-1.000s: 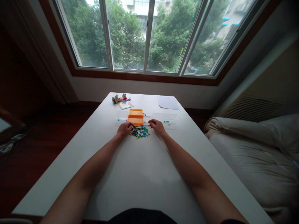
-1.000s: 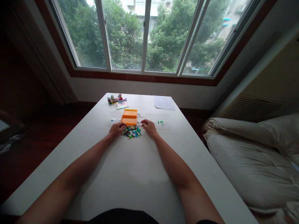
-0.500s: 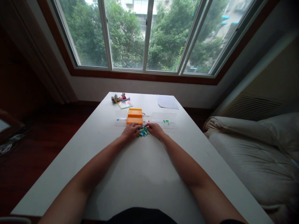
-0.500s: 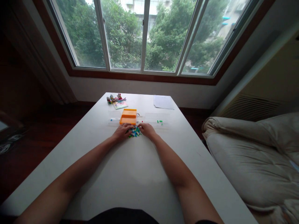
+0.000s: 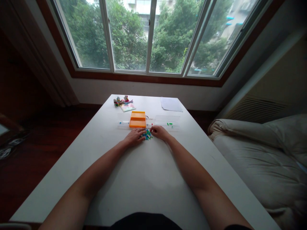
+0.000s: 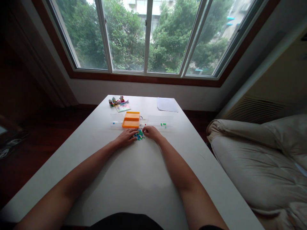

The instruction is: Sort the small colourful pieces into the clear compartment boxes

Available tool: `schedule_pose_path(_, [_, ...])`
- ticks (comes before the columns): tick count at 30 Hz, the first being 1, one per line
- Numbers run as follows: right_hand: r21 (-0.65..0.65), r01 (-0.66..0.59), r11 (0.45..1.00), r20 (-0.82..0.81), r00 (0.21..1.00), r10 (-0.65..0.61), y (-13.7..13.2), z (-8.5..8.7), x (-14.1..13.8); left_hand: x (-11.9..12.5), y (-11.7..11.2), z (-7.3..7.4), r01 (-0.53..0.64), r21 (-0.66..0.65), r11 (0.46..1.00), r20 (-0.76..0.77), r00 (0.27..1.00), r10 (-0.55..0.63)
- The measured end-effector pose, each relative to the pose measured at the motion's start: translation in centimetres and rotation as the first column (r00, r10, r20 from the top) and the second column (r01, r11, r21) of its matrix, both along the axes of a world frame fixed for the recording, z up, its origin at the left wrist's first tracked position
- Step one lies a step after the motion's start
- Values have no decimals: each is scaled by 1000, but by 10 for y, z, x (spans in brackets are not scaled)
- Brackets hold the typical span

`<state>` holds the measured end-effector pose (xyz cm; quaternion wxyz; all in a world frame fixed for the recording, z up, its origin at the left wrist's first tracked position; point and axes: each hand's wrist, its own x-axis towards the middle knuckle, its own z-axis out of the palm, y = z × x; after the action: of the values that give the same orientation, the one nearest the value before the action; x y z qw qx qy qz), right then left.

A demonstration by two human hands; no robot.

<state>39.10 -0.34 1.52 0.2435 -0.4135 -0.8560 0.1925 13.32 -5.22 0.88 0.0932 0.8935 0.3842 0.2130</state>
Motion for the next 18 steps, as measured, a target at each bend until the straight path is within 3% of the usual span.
schedule_pose_path(3, [-12,40,999,-45,998,-41,0,2,1,-1,-1,2,24,7,1000,22,999,-24])
schedule_pose_path(6, [57,228,972,-204,956,-212,2,9,9,0,-2,4,49,8,999,55,997,-49])
schedule_pose_path(9, [141,492,859,-397,823,-406,5,18,27,0,-2,5,43,4,999,82,996,-44])
schedule_pose_path(11, [155,604,782,-456,746,-486,9,20,42,0,-2,4,24,0,1000,97,995,-24])
schedule_pose_path(14, [160,701,695,-471,673,-571,15,13,64,0,-2,3,-3,-1,1000,112,994,4])
schedule_pose_path(18, [140,768,625,-438,614,-656,20,1,79,0,-2,2,-30,6,1000,102,994,29])
